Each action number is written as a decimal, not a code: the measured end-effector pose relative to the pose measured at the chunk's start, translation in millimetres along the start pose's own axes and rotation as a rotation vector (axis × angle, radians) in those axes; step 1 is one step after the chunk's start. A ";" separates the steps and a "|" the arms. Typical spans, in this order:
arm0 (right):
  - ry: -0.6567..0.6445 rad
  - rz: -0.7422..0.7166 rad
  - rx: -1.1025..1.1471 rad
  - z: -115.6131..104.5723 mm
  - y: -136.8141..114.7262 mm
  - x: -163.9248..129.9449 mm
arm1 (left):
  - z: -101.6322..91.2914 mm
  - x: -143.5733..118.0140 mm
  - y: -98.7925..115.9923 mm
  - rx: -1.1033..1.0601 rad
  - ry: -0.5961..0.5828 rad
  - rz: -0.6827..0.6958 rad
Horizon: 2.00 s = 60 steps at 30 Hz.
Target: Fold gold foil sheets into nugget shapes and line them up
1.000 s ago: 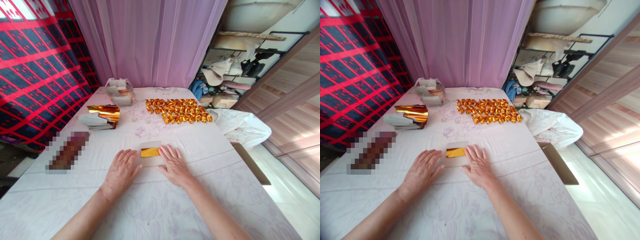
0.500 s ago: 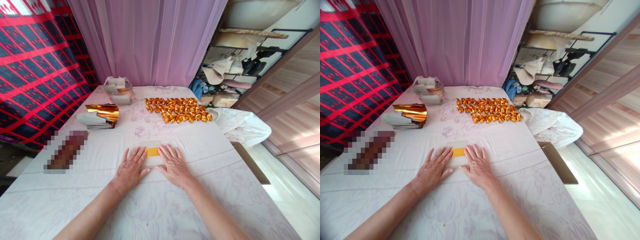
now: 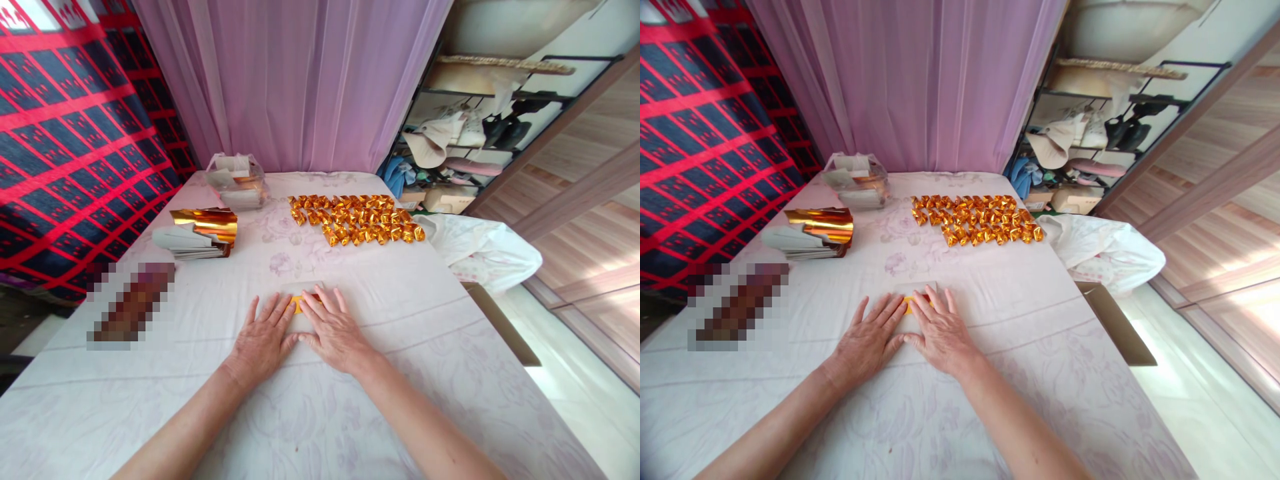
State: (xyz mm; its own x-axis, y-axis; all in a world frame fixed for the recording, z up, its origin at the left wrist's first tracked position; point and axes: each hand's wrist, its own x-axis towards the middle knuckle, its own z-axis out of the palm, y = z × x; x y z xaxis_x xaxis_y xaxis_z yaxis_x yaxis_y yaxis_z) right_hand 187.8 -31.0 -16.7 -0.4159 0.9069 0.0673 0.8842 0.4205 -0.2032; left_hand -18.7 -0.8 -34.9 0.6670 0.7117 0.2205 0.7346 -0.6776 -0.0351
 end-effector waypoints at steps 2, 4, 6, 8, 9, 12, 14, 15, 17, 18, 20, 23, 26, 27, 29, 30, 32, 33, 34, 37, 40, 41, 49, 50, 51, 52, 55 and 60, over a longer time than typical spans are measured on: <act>-0.029 -0.001 0.026 2.1 0.2 2.9 | 0.6 -0.4 -0.6 -0.009 -0.002 -0.002; -0.045 0.017 0.034 4.0 2.5 2.7 | 1.1 -0.8 -1.0 -0.012 -0.009 -0.007; -0.054 0.044 0.025 5.0 6.3 -0.3 | 1.1 -1.1 -1.1 -0.011 -0.017 -0.013; -0.065 0.083 0.011 4.8 10.9 -4.9 | 1.2 -1.3 -1.1 -0.011 -0.022 -0.013; -0.071 0.106 0.005 4.5 13.4 -7.5 | 1.3 -1.4 -1.1 -0.011 -0.023 -0.013; -0.082 0.154 -0.009 3.7 20.4 -14.3 | 2.8 -1.9 -1.4 -0.011 -0.016 -0.014; -0.078 0.160 -0.019 3.7 23.7 -16.9 | 4.2 -2.2 -1.7 -0.009 -0.008 -0.011; -0.075 0.158 -0.024 3.7 24.8 -17.6 | 4.9 -2.3 -1.9 -0.007 -0.005 -0.007; -0.073 0.157 -0.030 3.6 25.8 -17.9 | 5.5 -2.3 -2.1 -0.003 -0.003 0.007; -0.073 0.157 -0.030 3.2 25.7 -17.9 | 5.4 -2.2 -2.1 -0.002 -0.005 0.012; -0.070 0.168 -0.029 1.8 24.3 -17.8 | 4.5 -1.8 -1.9 -0.004 -0.014 0.012; -0.025 0.205 -0.048 -0.2 18.5 -18.0 | 3.2 -1.1 -1.1 -0.002 -0.026 0.003; 0.033 0.147 -0.056 0.6 8.7 -16.4 | 3.8 -0.7 -0.7 0.005 -0.023 0.004; 0.034 0.109 -0.044 1.6 5.4 -15.2 | 4.4 -0.7 -0.7 0.006 -0.020 0.002; 0.000 0.065 -0.007 3.8 0.5 -12.7 | 5.9 -0.8 -1.2 0.005 -0.017 -0.003; -0.020 0.063 0.008 4.7 -0.6 -11.8 | 6.6 -0.9 -1.5 0.005 -0.017 -0.006; -0.055 0.074 0.025 5.2 0.7 -11.9 | 7.8 -1.0 -2.2 0.004 -0.019 -0.006; -0.066 0.083 0.027 4.7 2.9 -13.1 | 8.2 -1.0 -2.4 0.003 -0.021 -0.006; -0.075 0.095 0.026 3.8 5.8 -14.8 | 8.4 -1.0 -2.6 0.002 -0.024 -0.007; -0.083 0.148 0.022 0.5 15.5 -21.7 | 8.0 -0.4 -2.4 -0.001 -0.037 -0.014; -0.073 0.182 0.016 -0.9 21.2 -26.0 | 5.8 0.7 -0.8 -0.004 -0.059 -0.028; -0.068 0.186 0.012 -0.8 21.8 -26.5 | 4.7 1.2 0.0 -0.008 -0.071 -0.038; 0.072 0.171 -0.059 -0.5 12.2 -24.6 | -5.8 6.2 10.2 -0.049 -0.147 -0.115; 0.079 0.141 -0.067 -0.6 9.6 -23.4 | -6.3 6.5 11.6 -0.051 -0.151 -0.123; 0.076 0.116 -0.071 -0.6 6.7 -21.8 | -6.6 6.8 12.7 -0.052 -0.155 -0.129; 0.065 0.102 -0.069 -0.4 3.9 -20.1 | -6.6 7.1 13.6 -0.053 -0.160 -0.136; 0.007 0.102 -0.035 0.4 -2.2 -15.5 | -5.4 7.6 14.8 -0.054 -0.170 -0.157; 0.003 0.145 0.003 0.7 1.7 -16.5 | -3.6 6.8 14.6 -0.065 -0.180 -0.174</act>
State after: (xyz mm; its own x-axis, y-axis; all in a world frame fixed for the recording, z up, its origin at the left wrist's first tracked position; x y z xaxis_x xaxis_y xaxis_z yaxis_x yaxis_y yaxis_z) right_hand 196.0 -45.2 -18.8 -0.2832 0.9582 0.0402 0.9344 0.2852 -0.2136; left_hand -3.9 -6.6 -30.4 0.5469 0.8362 0.0400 0.8346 -0.5483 0.0523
